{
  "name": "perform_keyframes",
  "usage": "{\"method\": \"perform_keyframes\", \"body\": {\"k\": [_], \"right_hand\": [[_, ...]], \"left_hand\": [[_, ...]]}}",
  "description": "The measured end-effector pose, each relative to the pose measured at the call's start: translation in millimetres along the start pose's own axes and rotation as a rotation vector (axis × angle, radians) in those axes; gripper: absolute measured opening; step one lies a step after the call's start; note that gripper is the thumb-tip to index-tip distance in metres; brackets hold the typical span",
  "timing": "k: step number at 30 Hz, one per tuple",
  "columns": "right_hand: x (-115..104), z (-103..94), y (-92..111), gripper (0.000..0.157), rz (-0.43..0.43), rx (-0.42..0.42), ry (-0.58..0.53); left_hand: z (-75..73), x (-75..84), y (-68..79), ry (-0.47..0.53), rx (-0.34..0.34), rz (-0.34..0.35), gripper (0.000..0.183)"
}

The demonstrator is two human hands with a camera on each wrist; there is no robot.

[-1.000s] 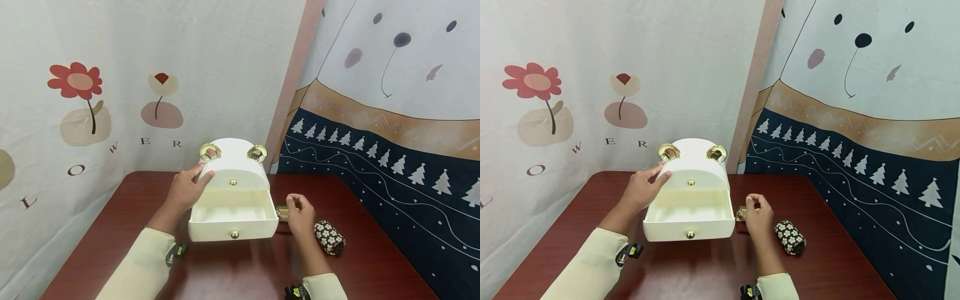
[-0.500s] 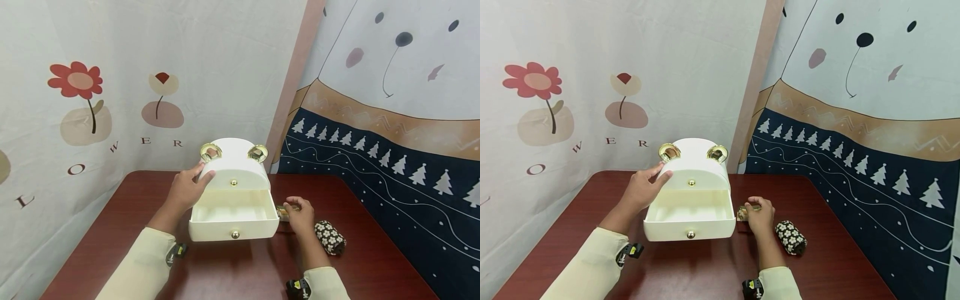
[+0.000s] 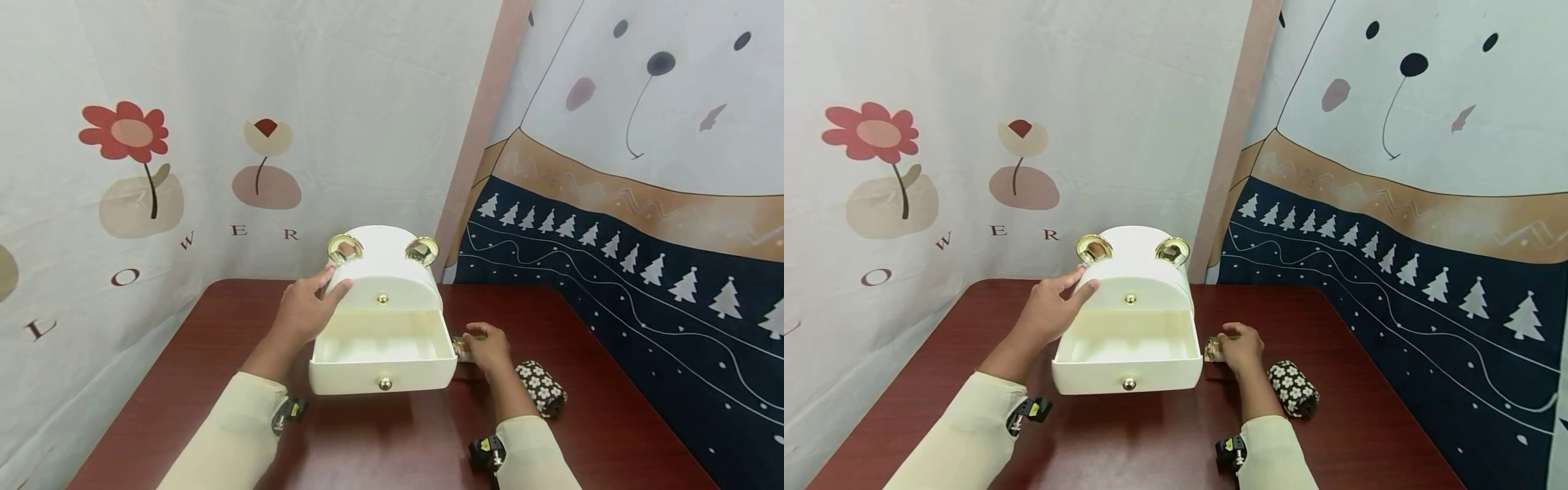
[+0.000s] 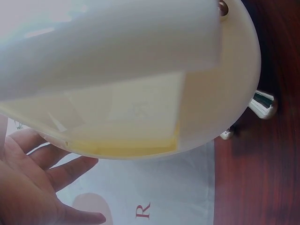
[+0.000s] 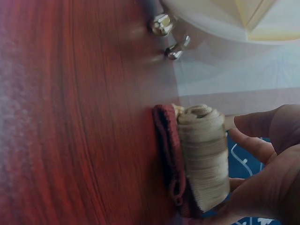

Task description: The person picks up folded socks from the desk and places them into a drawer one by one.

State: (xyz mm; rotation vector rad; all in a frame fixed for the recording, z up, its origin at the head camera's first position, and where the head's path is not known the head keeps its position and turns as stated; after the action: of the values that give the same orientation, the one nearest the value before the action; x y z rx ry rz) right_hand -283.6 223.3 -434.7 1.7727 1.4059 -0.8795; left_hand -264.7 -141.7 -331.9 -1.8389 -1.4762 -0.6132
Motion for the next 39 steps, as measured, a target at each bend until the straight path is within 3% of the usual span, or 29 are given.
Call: {"method": "perform_keyframes", "body": {"k": [10, 14, 19, 23, 39], "right_hand": [[1.5, 0.3, -1.1, 0.050, -0.001, -0.091, 0.157], [0.8, 2.3, 0.8, 0.046, -0.038, -0.138, 0.197], [2.9, 2.9, 3.6, 0.031, -0.055, -0.147, 0.152], [3.9, 2.8, 4.8, 0.028, -0.066, -0.144, 0.126], [7.9, 6.7, 6.4, 0.049, -0.196, -0.183, 0.051]], "left_hand": [[-0.4, 3.6, 0.6, -0.012, -0.004, -0.001, 0.072], [-1.2, 4.1, 1.1, -0.015, -0.003, 0.001, 0.072], [-1.1, 2.2, 1.4, -0.027, -0.002, -0.006, 0.072], [-0.7, 0.9, 1.2, -0.029, -0.005, -0.010, 0.072], [-0.4, 1.8, 1.2, -0.054, -0.002, 0.010, 0.072]]}}
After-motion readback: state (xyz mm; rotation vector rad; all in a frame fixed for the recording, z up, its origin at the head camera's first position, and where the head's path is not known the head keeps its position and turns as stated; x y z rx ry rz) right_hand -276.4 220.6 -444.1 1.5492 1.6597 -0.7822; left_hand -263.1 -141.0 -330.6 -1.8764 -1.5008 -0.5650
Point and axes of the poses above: each hand's wrist, its own y-axis away from the middle knuckle, its own z-axis out of the palm, x = y × z, the point moved 4 cm from there along -y, towards the middle knuckle, and after that the axes turned 8 degrees about -x, right-handed, at the moved point
